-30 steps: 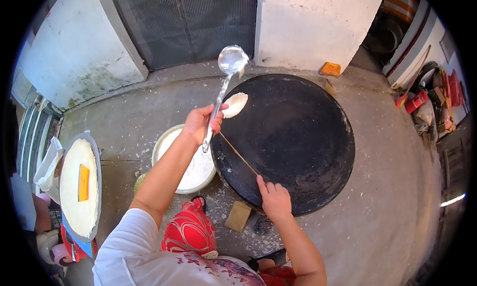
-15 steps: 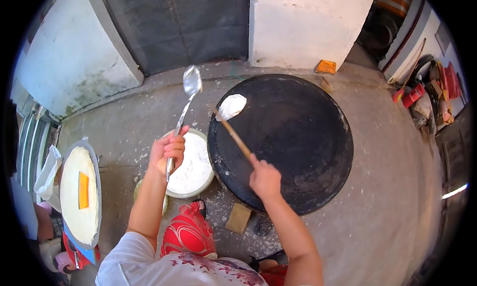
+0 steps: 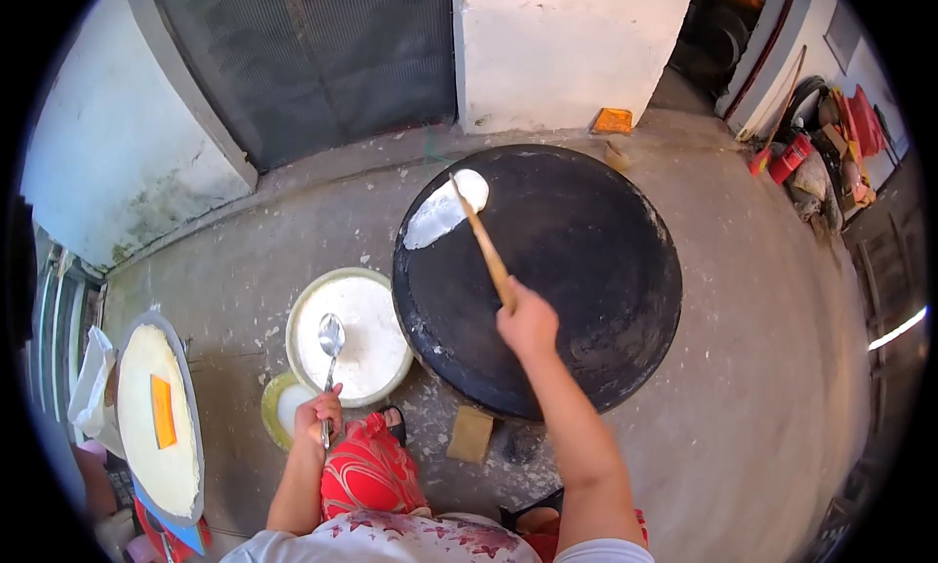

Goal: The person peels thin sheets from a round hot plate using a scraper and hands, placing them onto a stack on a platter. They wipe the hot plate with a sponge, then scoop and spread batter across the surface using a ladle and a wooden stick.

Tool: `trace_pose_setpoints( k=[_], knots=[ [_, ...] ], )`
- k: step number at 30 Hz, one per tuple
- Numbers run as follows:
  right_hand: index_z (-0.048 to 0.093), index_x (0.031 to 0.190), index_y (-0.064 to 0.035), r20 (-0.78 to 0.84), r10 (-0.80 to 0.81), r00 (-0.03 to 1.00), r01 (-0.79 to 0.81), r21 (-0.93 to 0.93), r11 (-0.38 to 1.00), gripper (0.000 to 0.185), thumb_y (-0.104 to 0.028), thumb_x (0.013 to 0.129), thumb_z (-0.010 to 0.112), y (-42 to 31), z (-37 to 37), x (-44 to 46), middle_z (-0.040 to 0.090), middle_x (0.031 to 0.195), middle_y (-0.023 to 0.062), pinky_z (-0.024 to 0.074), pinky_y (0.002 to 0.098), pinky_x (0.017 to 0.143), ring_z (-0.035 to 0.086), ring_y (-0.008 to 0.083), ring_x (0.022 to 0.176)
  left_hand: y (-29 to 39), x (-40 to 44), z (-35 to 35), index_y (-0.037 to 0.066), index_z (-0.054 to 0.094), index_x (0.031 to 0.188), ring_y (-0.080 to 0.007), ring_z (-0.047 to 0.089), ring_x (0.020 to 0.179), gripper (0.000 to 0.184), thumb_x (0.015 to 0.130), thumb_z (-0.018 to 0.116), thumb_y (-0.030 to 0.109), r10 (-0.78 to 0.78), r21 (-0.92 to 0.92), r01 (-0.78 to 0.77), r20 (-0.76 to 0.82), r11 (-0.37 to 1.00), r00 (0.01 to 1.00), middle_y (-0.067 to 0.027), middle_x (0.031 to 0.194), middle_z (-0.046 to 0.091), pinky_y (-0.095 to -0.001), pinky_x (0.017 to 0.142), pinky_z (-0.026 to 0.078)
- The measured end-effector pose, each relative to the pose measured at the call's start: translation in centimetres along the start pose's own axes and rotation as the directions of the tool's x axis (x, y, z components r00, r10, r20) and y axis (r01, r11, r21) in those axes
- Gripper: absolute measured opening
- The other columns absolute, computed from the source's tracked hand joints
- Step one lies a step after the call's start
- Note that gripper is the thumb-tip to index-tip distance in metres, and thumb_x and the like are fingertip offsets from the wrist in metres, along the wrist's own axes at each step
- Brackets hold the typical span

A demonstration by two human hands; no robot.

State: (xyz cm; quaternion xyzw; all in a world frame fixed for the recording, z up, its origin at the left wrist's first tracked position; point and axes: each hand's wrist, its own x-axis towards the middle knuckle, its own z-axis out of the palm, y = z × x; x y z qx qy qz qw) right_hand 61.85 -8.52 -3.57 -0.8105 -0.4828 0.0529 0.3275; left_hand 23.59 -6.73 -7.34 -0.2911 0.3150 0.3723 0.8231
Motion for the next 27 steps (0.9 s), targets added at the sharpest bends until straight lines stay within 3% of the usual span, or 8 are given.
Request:
trace_pose_setpoints(
  k=[2, 4, 6, 11, 16, 21, 24, 27],
  knots=[
    [0.058, 0.111, -0.0153, 0.011, -0.110, 0.994, 0.109, 0.046, 0.993, 0.044, -0.012, 0.068, 0.054, -1.5, 0.8, -2.4, 0.061, 0.087, 0.0122, 0.0480, 0.0393, 0.072, 0.059, 0.0296, 0.080, 0.0, 0.3, -0.6, -0.007, 0.046, 0.108, -0.0095, 0.040, 0.047, 0.029, 0.090, 0.034, 0.013, -0.003, -0.002, 0.003, 0.017, 1.000, 1.000, -0.0022, 0.065, 0.045, -0.0206, 0.040, 0.036],
    [0.057, 0.112, -0.0149, 0.170, -0.175, 0.970, 0.213, -0.245, 0.946, 0.044, -0.009, 0.068, 0.054, -2.5, -0.1, -2.2, 0.058, 0.080, 0.0104, 0.0486, 0.0389, 0.066, 0.059, 0.0284, 0.072, 0.1, 0.7, -1.0, -0.007, 0.046, 0.107, -0.0097, 0.041, 0.048, 0.028, 0.089, 0.034, 0.011, -0.002, -0.047, 0.004, 0.037, 0.999, 0.999, -0.0022, 0.064, 0.046, -0.0215, 0.040, 0.037],
    [0.056, 0.112, -0.0140, -0.007, -0.177, 0.984, 0.151, -0.482, 0.863, 0.044, -0.008, 0.069, 0.054, 0.4, -0.2, 0.9, 0.054, 0.074, 0.0081, 0.0478, 0.0370, 0.059, 0.056, 0.0257, 0.065, 0.1, 0.9, -1.1, -0.007, 0.046, 0.107, -0.0097, 0.042, 0.048, 0.028, 0.089, 0.034, 0.010, -0.022, -0.073, 0.025, 0.042, 0.997, 0.999, -0.0023, 0.065, 0.046, -0.0219, 0.040, 0.037],
    [0.058, 0.110, -0.0122, 0.001, 0.101, 0.995, -0.100, 0.064, 0.993, 0.040, -0.014, 0.070, 0.052, -1.5, 0.8, -0.1, 0.061, 0.096, 0.0143, 0.0472, 0.0379, 0.077, 0.059, 0.0290, 0.088, 0.5, 1.2, -1.4, -0.007, 0.047, 0.106, -0.0094, 0.042, 0.048, 0.028, 0.088, 0.035, 0.010, -0.015, -0.037, 0.016, 0.035, 0.999, 0.999, -0.0023, 0.065, 0.046, -0.0212, 0.040, 0.037],
    [0.053, 0.115, -0.0132, 0.015, -0.080, 0.997, 0.076, -0.527, 0.846, 0.049, -0.009, 0.067, 0.056, -1.0, 0.4, 3.0, 0.054, 0.078, 0.0090, 0.0481, 0.0362, 0.061, 0.057, 0.0262, 0.068, 0.2, 1.3, -1.3, -0.008, 0.047, 0.105, -0.0091, 0.042, 0.048, 0.027, 0.088, 0.036, 0.010, -0.010, -0.023, 0.011, 0.010, 1.000, 1.000, -0.0023, 0.065, 0.046, -0.0212, 0.040, 0.037],
    [0.057, 0.110, -0.0082, -0.091, 0.049, 0.995, -0.049, 0.002, 0.999, 0.043, -0.013, 0.068, 0.052, -0.3, 1.8, 1.4, 0.060, 0.097, 0.0158, 0.0475, 0.0394, 0.076, 0.058, 0.0300, 0.089, 0.6, 1.6, -1.4, -0.008, 0.047, 0.105, -0.0089, 0.041, 0.048, 0.027, 0.088, 0.036, 0.010, -0.015, -0.002, 0.015, 0.009, 1.000, 1.000, -0.0022, 0.065, 0.046, -0.0211, 0.040, 0.037],
    [0.056, 0.112, -0.0132, 0.095, -0.014, 0.995, 0.042, -0.297, 0.954, 0.042, -0.011, 0.070, 0.054, -1.8, 0.2, 0.0, 0.058, 0.084, 0.0121, 0.0480, 0.0417, 0.070, 0.059, 0.0309, 0.079, 0.7, 1.8, -1.2, -0.008, 0.047, 0.105, -0.0088, 0.041, 0.048, 0.027, 0.087, 0.036, 0.010, 0.002, 0.004, -0.002, -0.020, 1.000, 1.000, -0.0021, 0.065, 0.046, -0.0211, 0.040, 0.036],
    [0.055, 0.113, -0.0113, -0.058, 0.097, 0.994, -0.112, -0.378, 0.919, 0.044, -0.012, 0.070, 0.055, 1.9, -2.1, 4.1, 0.058, 0.083, 0.0134, 0.0477, 0.0417, 0.071, 0.060, 0.0317, 0.079, 0.7, 1.4, -1.4, -0.008, 0.047, 0.105, -0.0087, 0.041, 0.048, 0.028, 0.087, 0.036, 0.010, -0.022, 0.014, 0.022, 0.002, 1.000, 1.000, -0.0021, 0.065, 0.046, -0.0210, 0.041, 0.036]
  ],
)
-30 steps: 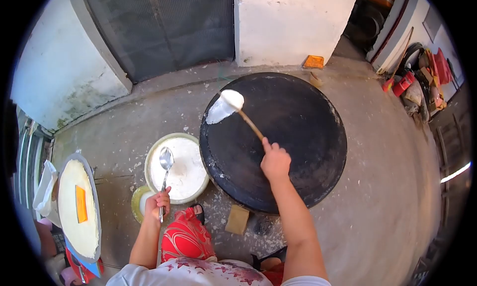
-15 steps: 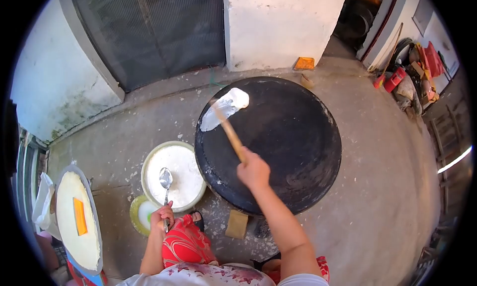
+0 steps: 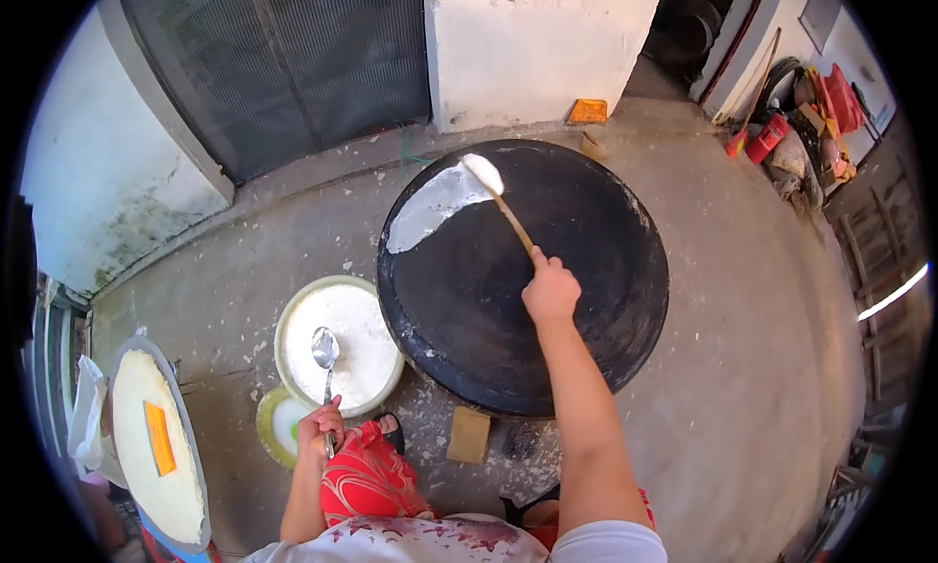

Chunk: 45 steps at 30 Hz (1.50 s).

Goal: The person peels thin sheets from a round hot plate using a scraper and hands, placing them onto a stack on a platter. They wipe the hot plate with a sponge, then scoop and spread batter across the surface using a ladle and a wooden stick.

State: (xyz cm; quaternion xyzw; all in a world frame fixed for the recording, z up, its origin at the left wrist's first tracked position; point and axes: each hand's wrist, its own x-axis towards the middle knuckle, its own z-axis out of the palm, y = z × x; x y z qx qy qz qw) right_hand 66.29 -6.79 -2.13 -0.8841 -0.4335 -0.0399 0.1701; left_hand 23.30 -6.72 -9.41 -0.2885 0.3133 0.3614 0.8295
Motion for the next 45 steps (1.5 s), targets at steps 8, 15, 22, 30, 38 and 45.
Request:
trace_pose_setpoints(
  k=[8, 15, 22, 30, 38, 45],
  knots=[
    [0.043, 0.117, -0.0101, 0.033, -0.139, 0.990, 0.143, -0.199, 0.970, 0.048, -0.012, 0.070, 0.054, -3.6, 1.6, 0.2, 0.055, 0.082, 0.0123, 0.0494, 0.0378, 0.062, 0.059, 0.0292, 0.071, -0.2, 0.2, 0.4, -0.008, 0.046, 0.106, -0.0092, 0.041, 0.050, 0.030, 0.088, 0.037, 0.014, 0.000, 0.003, 0.000, -0.003, 1.000, 1.000, -0.0017, 0.064, 0.044, -0.0219, 0.041, 0.035],
    [0.053, 0.115, -0.0135, -0.146, -0.118, 0.982, 0.149, 0.224, 0.963, 0.044, -0.010, 0.072, 0.050, -2.5, 2.1, -4.3, 0.057, 0.083, 0.0142, 0.0488, 0.0389, 0.065, 0.060, 0.0304, 0.074, 0.5, 0.8, 0.1, -0.007, 0.045, 0.107, -0.0088, 0.041, 0.049, 0.030, 0.088, 0.037, 0.014, 0.031, 0.037, -0.031, -0.007, 0.999, 0.999, -0.0005, 0.063, 0.043, -0.0212, 0.041, 0.035],
    [0.049, 0.122, -0.0173, 0.040, 0.162, 0.986, -0.160, -0.035, 0.986, 0.050, -0.013, 0.072, 0.053, 2.0, 0.3, 0.8, 0.058, 0.083, 0.0131, 0.0487, 0.0389, 0.066, 0.060, 0.0289, 0.076, 0.6, 0.8, 0.1, -0.008, 0.046, 0.106, -0.0086, 0.041, 0.049, 0.028, 0.089, 0.037, 0.014, -0.011, 0.050, 0.012, -0.021, 0.999, 1.000, -0.0023, 0.065, 0.046, -0.0211, 0.041, 0.036],
    [0.047, 0.120, -0.0110, -0.014, 0.065, 0.998, -0.066, -0.209, 0.976, 0.045, -0.009, 0.075, 0.052, 1.9, -0.1, 3.1, 0.056, 0.086, 0.0117, 0.0492, 0.0345, 0.065, 0.060, 0.0266, 0.075, 0.3, 0.3, 0.3, -0.008, 0.046, 0.105, -0.0091, 0.041, 0.049, 0.028, 0.088, 0.037, 0.012, 0.007, 0.064, -0.006, -0.025, 0.998, 1.000, -0.0018, 0.065, 0.046, -0.0220, 0.041, 0.036],
    [0.047, 0.120, -0.0087, 0.012, -0.022, 1.000, 0.022, -0.028, 0.999, 0.049, -0.009, 0.071, 0.052, -0.2, -0.2, -3.1, 0.055, 0.086, 0.0131, 0.0489, 0.0391, 0.063, 0.059, 0.0298, 0.074, 0.3, 1.1, 0.5, -0.008, 0.046, 0.105, -0.0095, 0.042, 0.048, 0.027, 0.087, 0.039, 0.009, 0.028, 0.070, -0.024, -0.049, 0.997, 0.998, -0.0012, 0.064, 0.045, -0.0224, 0.041, 0.036],
    [0.040, 0.127, -0.0079, 0.051, 0.295, 0.954, -0.297, 0.053, 0.953, 0.056, -0.013, 0.072, 0.051, 0.5, -0.5, -2.0, 0.054, 0.093, 0.0175, 0.0471, 0.0411, 0.075, 0.059, 0.0326, 0.083, 1.2, 1.6, -0.2, -0.009, 0.046, 0.106, -0.0100, 0.043, 0.050, 0.029, 0.087, 0.040, 0.012, -0.006, 0.067, 0.007, -0.004, 0.998, 1.000, -0.0020, 0.067, 0.046, -0.0227, 0.042, 0.036]
  ],
)
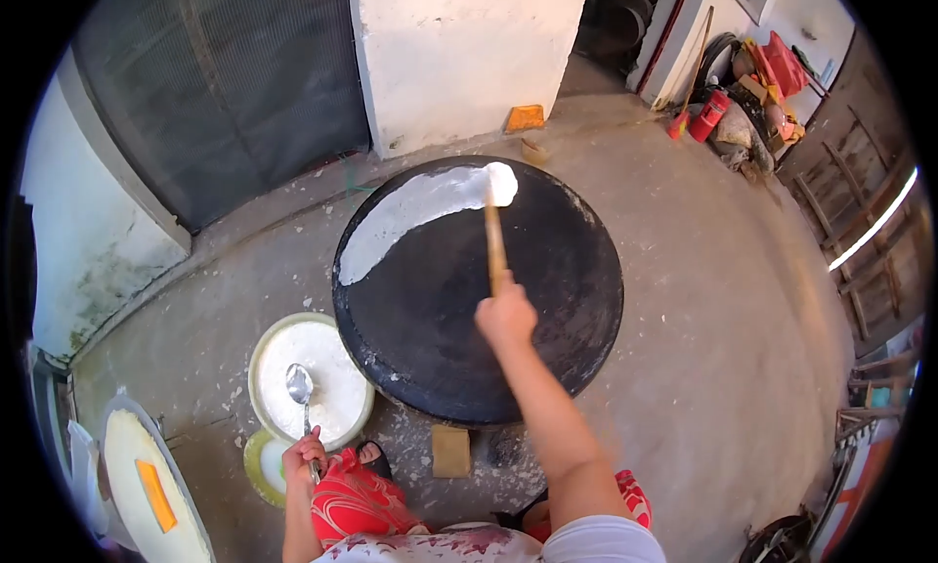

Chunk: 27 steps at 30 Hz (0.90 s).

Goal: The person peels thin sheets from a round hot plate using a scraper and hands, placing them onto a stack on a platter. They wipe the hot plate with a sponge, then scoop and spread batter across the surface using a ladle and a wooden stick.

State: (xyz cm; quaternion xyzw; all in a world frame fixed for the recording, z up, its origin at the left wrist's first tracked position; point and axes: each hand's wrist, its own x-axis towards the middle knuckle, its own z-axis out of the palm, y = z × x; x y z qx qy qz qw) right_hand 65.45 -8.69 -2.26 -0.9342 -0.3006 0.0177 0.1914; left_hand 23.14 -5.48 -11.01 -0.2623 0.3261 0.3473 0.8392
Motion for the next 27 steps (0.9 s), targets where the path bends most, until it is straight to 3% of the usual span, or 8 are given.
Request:
trace_pose_setpoints(
  k=[2, 4, 10, 13, 17, 20, 22, 27],
  knots=[
    [0.036, 0.128, -0.0066, 0.060, -0.253, 0.966, 0.256, -0.044, 0.966, 0.057, -0.012, 0.072, 0.051, -2.2, 0.7, 0.2, 0.053, 0.092, 0.0178, 0.0482, 0.0402, 0.073, 0.059, 0.0316, 0.083, -0.5, -0.2, 0.4, -0.009, 0.046, 0.106, -0.0100, 0.043, 0.050, 0.029, 0.087, 0.039, 0.012, 0.031, 0.022, -0.031, -0.020, 0.999, 0.999, -0.0020, 0.067, 0.046, -0.0228, 0.042, 0.036],
    [0.038, 0.125, -0.0080, -0.009, -0.190, 0.982, 0.180, -0.274, 0.945, 0.053, -0.010, 0.073, 0.052, -1.1, 1.3, 4.1, 0.052, 0.098, 0.0155, 0.0500, 0.0399, 0.063, 0.060, 0.0305, 0.077, -0.7, -0.6, 0.5, -0.008, 0.047, 0.106, -0.0101, 0.043, 0.050, 0.029, 0.088, 0.038, 0.012, 0.026, 0.016, -0.026, -0.032, 1.000, 0.999, -0.0019, 0.067, 0.046, -0.0228, 0.042, 0.037],
    [0.035, 0.128, -0.0048, 0.006, 0.028, 1.000, -0.027, -0.086, 0.996, 0.059, -0.009, 0.071, 0.049, 0.3, -2.0, -1.9, 0.051, 0.097, 0.0167, 0.0479, 0.0423, 0.070, 0.059, 0.0337, 0.080, -0.1, -0.5, 0.5, -0.008, 0.047, 0.106, -0.0106, 0.044, 0.051, 0.029, 0.089, 0.038, 0.013, -0.009, -0.018, 0.008, -0.010, 1.000, 1.000, -0.0029, 0.068, 0.047, -0.0234, 0.043, 0.038],
    [0.032, 0.129, -0.0036, 0.077, -0.273, 0.959, 0.282, -0.154, 0.947, 0.062, -0.007, 0.070, 0.051, 0.2, 0.0, -3.2, 0.050, 0.092, 0.0159, 0.0490, 0.0414, 0.065, 0.059, 0.0331, 0.074, -0.6, -0.5, 1.0, -0.008, 0.047, 0.106, -0.0105, 0.044, 0.051, 0.029, 0.089, 0.038, 0.013, 0.013, 0.020, -0.013, -0.023, 1.000, 1.000, -0.0027, 0.068, 0.047, -0.0233, 0.043, 0.038],
    [0.032, 0.131, -0.0058, 0.036, -0.020, 0.999, 0.028, -0.260, 0.965, 0.059, -0.011, 0.074, 0.048, 4.7, -2.5, 1.7, 0.053, 0.096, 0.0160, 0.0491, 0.0397, 0.069, 0.060, 0.0300, 0.077, -0.5, -0.9, 0.9, -0.008, 0.048, 0.106, -0.0104, 0.044, 0.051, 0.029, 0.088, 0.037, 0.013, -0.057, -0.013, 0.057, -0.006, 0.998, 0.998, -0.0026, 0.068, 0.047, -0.0231, 0.043, 0.038],
    [0.035, 0.127, -0.0063, 0.035, 0.084, 0.996, -0.083, -0.014, 0.996, 0.053, -0.009, 0.075, 0.045, 2.7, -4.5, -0.7, 0.054, 0.103, 0.0180, 0.0458, 0.0439, 0.077, 0.059, 0.0332, 0.088, 0.1, -0.3, 0.4, -0.008, 0.048, 0.105, -0.0104, 0.044, 0.051, 0.030, 0.088, 0.038, 0.014, -0.005, 0.024, 0.005, 0.007, 1.000, 1.000, -0.0027, 0.068, 0.047, -0.0232, 0.042, 0.038],
    [0.036, 0.125, -0.0065, 0.061, -0.061, 0.996, 0.064, -0.043, 0.997, 0.049, -0.010, 0.077, 0.045, -0.1, -3.0, -0.6, 0.055, 0.100, 0.0175, 0.0480, 0.0420, 0.073, 0.060, 0.0326, 0.085, -0.4, -0.5, 0.9, -0.008, 0.049, 0.105, -0.0103, 0.044, 0.050, 0.030, 0.088, 0.038, 0.015, 0.026, 0.027, -0.025, -0.024, 0.999, 0.999, -0.0026, 0.067, 0.047, -0.0232, 0.042, 0.037],
    [0.034, 0.124, -0.0036, 0.029, 0.012, 1.000, -0.004, -0.248, 0.969, 0.047, -0.010, 0.079, 0.047, 3.4, -2.0, 4.8, 0.053, 0.098, 0.0178, 0.0500, 0.0381, 0.067, 0.061, 0.0314, 0.081, -1.1, -1.6, 1.6, -0.008, 0.048, 0.104, -0.0102, 0.045, 0.051, 0.030, 0.089, 0.036, 0.015, 0.002, 0.043, 0.000, -0.028, 0.999, 1.000, -0.0027, 0.067, 0.047, -0.0229, 0.042, 0.038]
  ],
)
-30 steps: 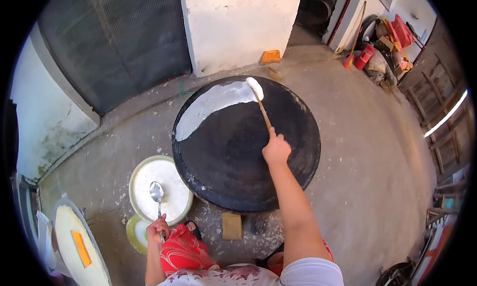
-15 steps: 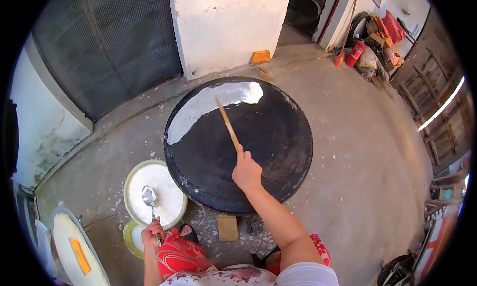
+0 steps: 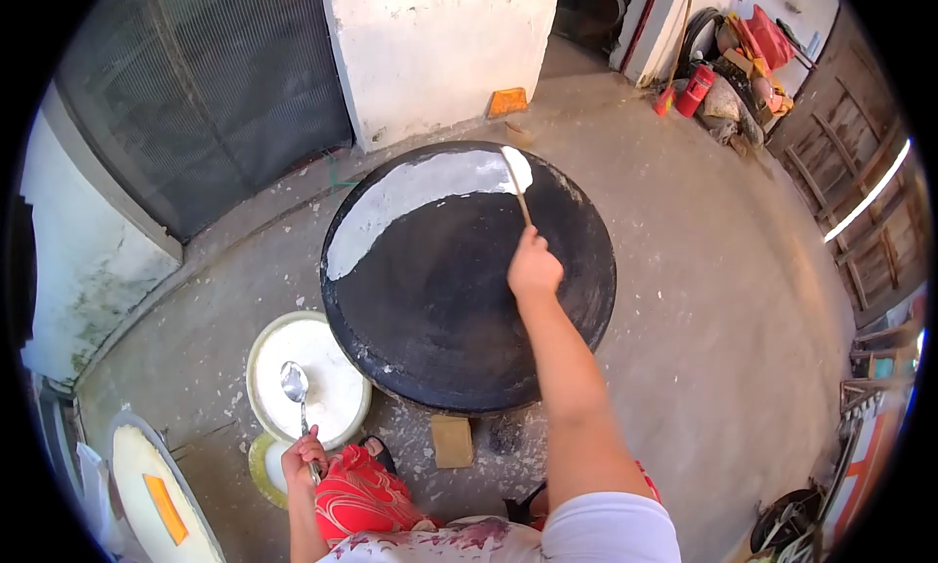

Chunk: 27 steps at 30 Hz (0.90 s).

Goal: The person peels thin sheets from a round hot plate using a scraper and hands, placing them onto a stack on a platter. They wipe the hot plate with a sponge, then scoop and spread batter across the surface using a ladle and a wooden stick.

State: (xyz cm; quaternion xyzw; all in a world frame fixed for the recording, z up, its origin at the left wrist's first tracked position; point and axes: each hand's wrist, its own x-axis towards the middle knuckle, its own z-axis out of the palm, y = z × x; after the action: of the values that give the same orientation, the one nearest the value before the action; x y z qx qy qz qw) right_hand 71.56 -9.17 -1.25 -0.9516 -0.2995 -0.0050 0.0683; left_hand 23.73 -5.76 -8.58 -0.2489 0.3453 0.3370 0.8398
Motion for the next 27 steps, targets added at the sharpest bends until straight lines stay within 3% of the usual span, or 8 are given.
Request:
trace_pose_setpoints(
  k=[4, 7, 9, 11, 14, 19, 21, 27],
  knots=[
    [0.021, 0.133, 0.0013, 0.069, 0.069, 0.995, -0.075, 0.089, 0.993, 0.070, -0.012, 0.072, 0.052, 0.4, -1.5, -7.3, 0.049, 0.103, 0.0208, 0.0491, 0.0403, 0.069, 0.061, 0.0325, 0.080, 1.1, 1.3, -0.9, -0.008, 0.048, 0.105, -0.0097, 0.043, 0.050, 0.030, 0.090, 0.035, 0.015, 0.035, 0.001, -0.035, -0.018, 0.999, 0.999, -0.0029, 0.067, 0.047, -0.0222, 0.041, 0.037],
    [0.023, 0.131, 0.0024, 0.043, -0.229, 0.972, 0.226, 0.063, 0.972, 0.066, -0.010, 0.072, 0.051, -1.7, 1.2, -8.5, 0.050, 0.095, 0.0180, 0.0503, 0.0378, 0.066, 0.060, 0.0309, 0.072, 0.4, 0.8, 0.0, -0.007, 0.048, 0.105, -0.0094, 0.042, 0.049, 0.030, 0.090, 0.035, 0.016, 0.074, 0.045, -0.072, -0.028, 0.996, 0.997, -0.0026, 0.067, 0.047, -0.0216, 0.041, 0.036],
    [0.024, 0.131, 0.0010, -0.015, -0.133, 0.991, 0.131, -0.089, 0.987, 0.066, -0.012, 0.074, 0.053, 0.2, 1.3, -4.9, 0.051, 0.094, 0.0160, 0.0507, 0.0364, 0.063, 0.061, 0.0297, 0.071, 0.3, 0.8, 0.0, -0.007, 0.048, 0.105, -0.0094, 0.042, 0.049, 0.030, 0.090, 0.035, 0.016, 0.056, 0.053, -0.054, -0.028, 0.997, 0.998, -0.0025, 0.067, 0.047, -0.0216, 0.041, 0.036],
    [0.022, 0.132, 0.0003, 0.062, 0.059, 0.996, -0.058, -0.017, 0.998, 0.068, -0.012, 0.073, 0.055, 3.1, 0.1, -3.5, 0.050, 0.099, 0.0170, 0.0505, 0.0375, 0.065, 0.061, 0.0310, 0.076, 0.8, 0.5, 0.0, -0.007, 0.048, 0.105, -0.0094, 0.042, 0.049, 0.030, 0.090, 0.035, 0.016, 0.038, 0.053, -0.037, -0.018, 0.998, 0.999, -0.0024, 0.067, 0.047, -0.0217, 0.040, 0.036],
    [0.021, 0.132, 0.0001, 0.112, 0.120, 0.986, -0.122, 0.014, 0.992, 0.071, -0.011, 0.073, 0.056, 2.3, -2.7, -7.5, 0.049, 0.103, 0.0193, 0.0497, 0.0407, 0.070, 0.060, 0.0323, 0.083, 1.2, 1.0, -0.4, -0.008, 0.048, 0.104, -0.0100, 0.043, 0.050, 0.031, 0.089, 0.036, 0.016, 0.060, 0.052, -0.060, 0.001, 0.997, 0.998, -0.0023, 0.066, 0.046, -0.0224, 0.041, 0.037],
    [0.025, 0.130, 0.0017, 0.031, -0.105, 0.994, 0.104, 0.041, 0.994, 0.064, -0.009, 0.074, 0.054, -0.8, 1.1, -3.3, 0.049, 0.103, 0.0193, 0.0501, 0.0404, 0.068, 0.061, 0.0319, 0.079, 0.9, 0.5, 0.0, -0.008, 0.049, 0.103, -0.0108, 0.044, 0.050, 0.031, 0.089, 0.035, 0.015, 0.088, 0.070, -0.086, -0.019, 0.994, 0.996, -0.0030, 0.067, 0.047, -0.0228, 0.040, 0.037],
    [0.028, 0.128, 0.0015, -0.031, 0.065, 0.997, -0.066, -0.053, 0.996, 0.057, -0.009, 0.077, 0.051, 1.3, 1.8, -0.8, 0.051, 0.101, 0.0181, 0.0507, 0.0388, 0.065, 0.062, 0.0311, 0.075, 0.9, -0.4, 0.2, -0.008, 0.048, 0.104, -0.0107, 0.044, 0.049, 0.031, 0.089, 0.035, 0.015, 0.086, 0.064, -0.084, -0.030, 0.994, 0.996, -0.0031, 0.067, 0.048, -0.0226, 0.040, 0.037],
    [0.031, 0.129, -0.0008, 0.104, 0.175, 0.979, -0.178, 0.025, 0.984, 0.052, -0.015, 0.082, 0.049, 6.7, -3.5, -10.1, 0.054, 0.105, 0.0200, 0.0479, 0.0407, 0.075, 0.059, 0.0315, 0.088, 1.9, -1.5, 0.7, -0.009, 0.049, 0.103, -0.0099, 0.044, 0.048, 0.030, 0.090, 0.034, 0.014, 0.112, 0.041, -0.113, 0.013, 0.993, 0.994, -0.0031, 0.067, 0.048, -0.0213, 0.039, 0.036]
  ],
)
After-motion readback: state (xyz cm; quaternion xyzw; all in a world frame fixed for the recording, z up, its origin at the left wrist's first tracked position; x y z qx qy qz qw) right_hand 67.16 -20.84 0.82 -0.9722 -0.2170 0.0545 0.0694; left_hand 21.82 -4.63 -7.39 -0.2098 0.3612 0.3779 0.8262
